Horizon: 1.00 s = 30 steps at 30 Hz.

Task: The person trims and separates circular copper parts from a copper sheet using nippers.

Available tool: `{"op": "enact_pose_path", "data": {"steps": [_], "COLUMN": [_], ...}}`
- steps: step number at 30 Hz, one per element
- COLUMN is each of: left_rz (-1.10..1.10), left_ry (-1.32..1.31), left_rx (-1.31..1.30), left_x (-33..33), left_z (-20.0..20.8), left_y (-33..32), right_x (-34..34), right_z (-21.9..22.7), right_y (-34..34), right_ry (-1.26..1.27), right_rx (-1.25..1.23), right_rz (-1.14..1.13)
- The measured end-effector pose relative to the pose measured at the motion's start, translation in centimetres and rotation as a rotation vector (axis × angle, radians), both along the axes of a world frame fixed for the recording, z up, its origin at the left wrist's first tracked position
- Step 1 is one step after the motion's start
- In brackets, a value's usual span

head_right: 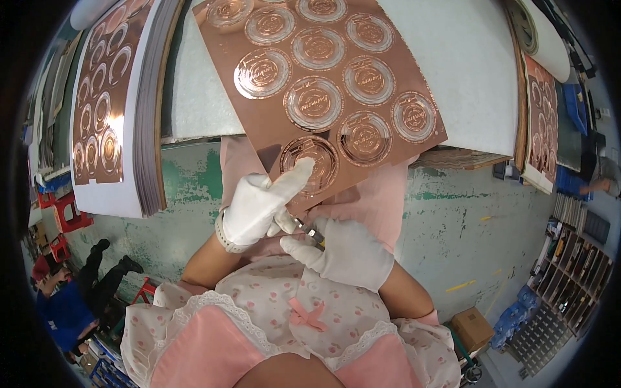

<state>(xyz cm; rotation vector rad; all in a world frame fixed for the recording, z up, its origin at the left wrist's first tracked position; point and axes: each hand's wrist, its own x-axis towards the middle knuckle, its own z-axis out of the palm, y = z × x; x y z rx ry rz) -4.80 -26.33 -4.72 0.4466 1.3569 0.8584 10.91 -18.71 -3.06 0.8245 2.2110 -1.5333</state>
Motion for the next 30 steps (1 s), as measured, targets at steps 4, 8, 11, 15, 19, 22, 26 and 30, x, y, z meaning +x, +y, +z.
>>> {"op": "enact_pose_path", "data": {"steps": [4,8,11,15,19,22,26,30], "left_rz": [-0.046,-0.007,0.099,0.127,0.151,0.132,0.071,0.095], "left_ry": [0.099,0.048,-0.096,-0.097,-0.137,-0.119,-0.106,-0.118], "left_rx": [0.131,0.097,-0.081,-0.065,-0.083,-0.103,-0.13,-0.056], "left_x": [0.0,-0.1,-0.1,-0.1,0.0,-0.4,-0.3,-0.1], "left_z": [-0.4,-0.4,0.8,0.9,0.5,0.8,0.7,0.7], "left_y": [-0.4,-0.4,0.4,0.3,0.2,0.8,1.5,1.5], "right_x": [-0.2,-0.1,0.0,-0.1,-0.2,-0.2,0.3,-0.1], "right_z": [0.1,-0.1,-0.3,-0.2,0.1,0.1,-0.3,0.4], "right_y": [0.1,0.1,0.2,0.2,0.4,0.5,0.6,1.0], "right_ry": [-0.035,-0.016,-0.007,-0.01,-0.041,-0.01,-0.005,-0.069], "right_rx": [0.005,0.003,0.039,0.003,-0.002,-0.017,-0.069,-0.159], "right_rz": [0.007,0.005,0.033,0.023,0.059,0.039,0.036,0.034]}}
